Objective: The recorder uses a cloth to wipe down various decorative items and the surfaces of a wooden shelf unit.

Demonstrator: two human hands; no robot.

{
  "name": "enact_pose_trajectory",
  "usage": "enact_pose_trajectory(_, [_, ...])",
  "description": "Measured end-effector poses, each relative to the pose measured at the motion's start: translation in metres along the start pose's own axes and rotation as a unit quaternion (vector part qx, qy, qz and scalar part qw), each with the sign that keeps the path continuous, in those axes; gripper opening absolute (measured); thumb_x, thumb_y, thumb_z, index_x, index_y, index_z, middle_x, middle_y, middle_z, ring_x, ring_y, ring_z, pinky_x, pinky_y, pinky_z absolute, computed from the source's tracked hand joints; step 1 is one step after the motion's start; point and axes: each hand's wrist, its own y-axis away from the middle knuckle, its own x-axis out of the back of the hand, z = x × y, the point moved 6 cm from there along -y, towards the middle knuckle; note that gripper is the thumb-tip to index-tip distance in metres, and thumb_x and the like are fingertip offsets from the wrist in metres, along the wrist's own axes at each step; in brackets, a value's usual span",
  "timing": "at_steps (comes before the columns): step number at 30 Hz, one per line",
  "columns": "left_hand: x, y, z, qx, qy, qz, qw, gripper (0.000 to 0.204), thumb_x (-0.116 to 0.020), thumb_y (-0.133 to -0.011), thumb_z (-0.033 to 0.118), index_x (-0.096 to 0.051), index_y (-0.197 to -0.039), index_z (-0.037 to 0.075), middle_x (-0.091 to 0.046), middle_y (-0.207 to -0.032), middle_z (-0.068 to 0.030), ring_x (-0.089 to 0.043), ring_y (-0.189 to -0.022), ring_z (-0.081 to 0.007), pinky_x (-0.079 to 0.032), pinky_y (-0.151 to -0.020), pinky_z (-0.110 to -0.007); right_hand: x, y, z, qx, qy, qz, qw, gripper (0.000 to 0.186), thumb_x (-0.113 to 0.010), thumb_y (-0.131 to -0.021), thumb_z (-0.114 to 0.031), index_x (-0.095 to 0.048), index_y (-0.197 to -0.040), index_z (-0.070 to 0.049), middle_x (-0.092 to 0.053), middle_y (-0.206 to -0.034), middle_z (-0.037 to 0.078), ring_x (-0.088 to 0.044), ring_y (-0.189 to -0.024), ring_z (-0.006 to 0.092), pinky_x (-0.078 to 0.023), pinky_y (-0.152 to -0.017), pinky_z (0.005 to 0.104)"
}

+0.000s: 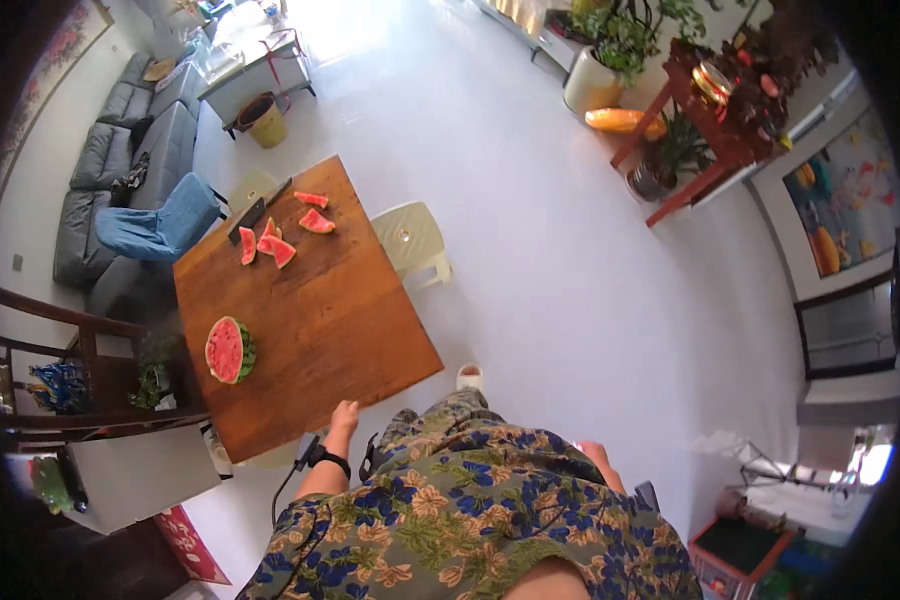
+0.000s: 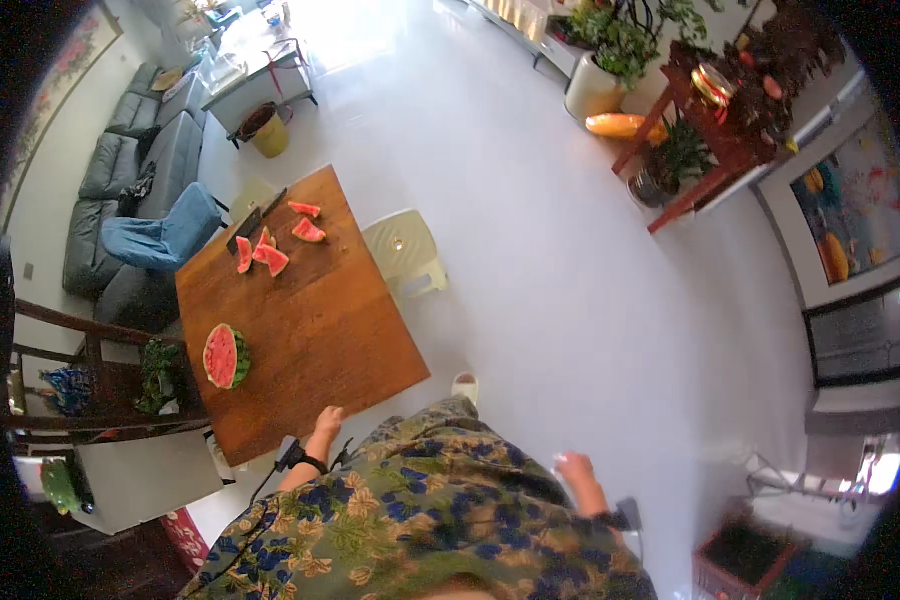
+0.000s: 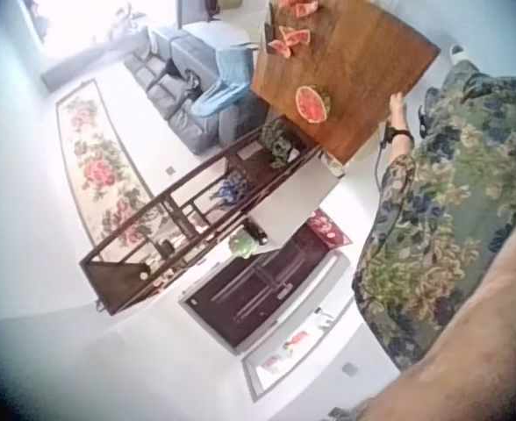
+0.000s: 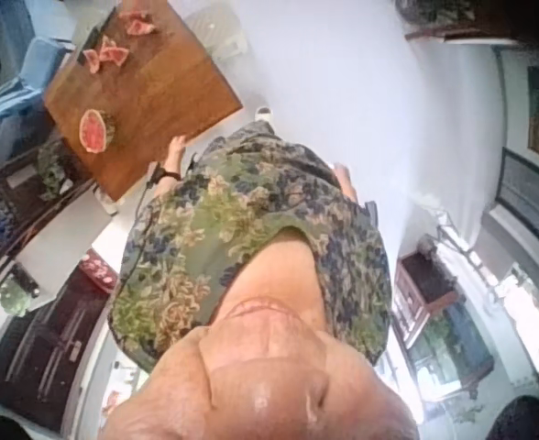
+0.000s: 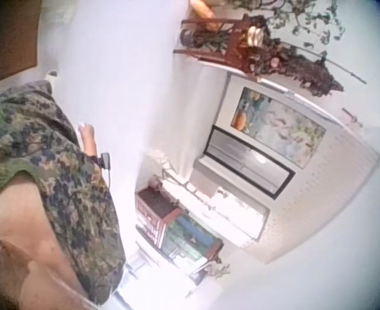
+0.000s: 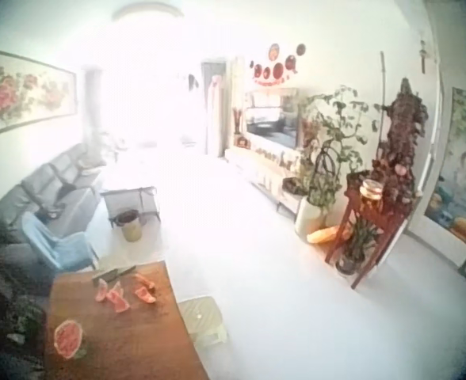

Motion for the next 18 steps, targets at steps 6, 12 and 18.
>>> enact_pose_trajectory(6, [0.013,-0.024,0.17,-0.136,0.062,0.037,0.988,0.037,-0.046,-0.085,0.03,-0.052,-0.106,0.0,-0.055,-0.106,-0.0226,-0.05,-0.104,-0.035,-0.04,-0.087,-0.039,0.086,-0.038,0.034,-0.034,0.028,0.024,0.999,0.026,-0.061,-0.064,-0.032,-0.064,-0.074,-0.008,-0.062,-0.078,0.015,-0.059,-0.075,0.0321,-0.046,-0.066,0.04])
enact_pose_trajectory(12, [0.03,-0.033,0.23,-0.108,0.049,0.036,0.992,0.038,-0.046,-0.086,0.029,-0.049,-0.111,0.0,-0.051,-0.113,-0.0217,-0.046,-0.108,-0.0346,-0.039,-0.089,-0.039,0.071,-0.148,0.091,-0.019,-0.013,-0.067,0.997,0.026,-0.061,-0.067,-0.03,-0.065,-0.08,-0.008,-0.063,-0.072,0.013,-0.06,-0.068,0.0274,-0.046,-0.063,0.0379])
enact_pose_trajectory(18, [-0.013,-0.045,0.179,-0.021,0.068,0.127,0.989,0.034,-0.044,-0.084,0.027,-0.054,-0.101,-0.001,-0.055,-0.104,-0.0217,-0.05,-0.101,-0.0376,-0.04,-0.086,-0.041,0.218,-0.236,-0.014,0.123,0.103,-0.046,0.986,0.026,-0.061,-0.067,-0.03,-0.066,-0.08,-0.008,-0.063,-0.068,0.012,-0.06,-0.063,0.0238,-0.047,-0.063,0.0372])
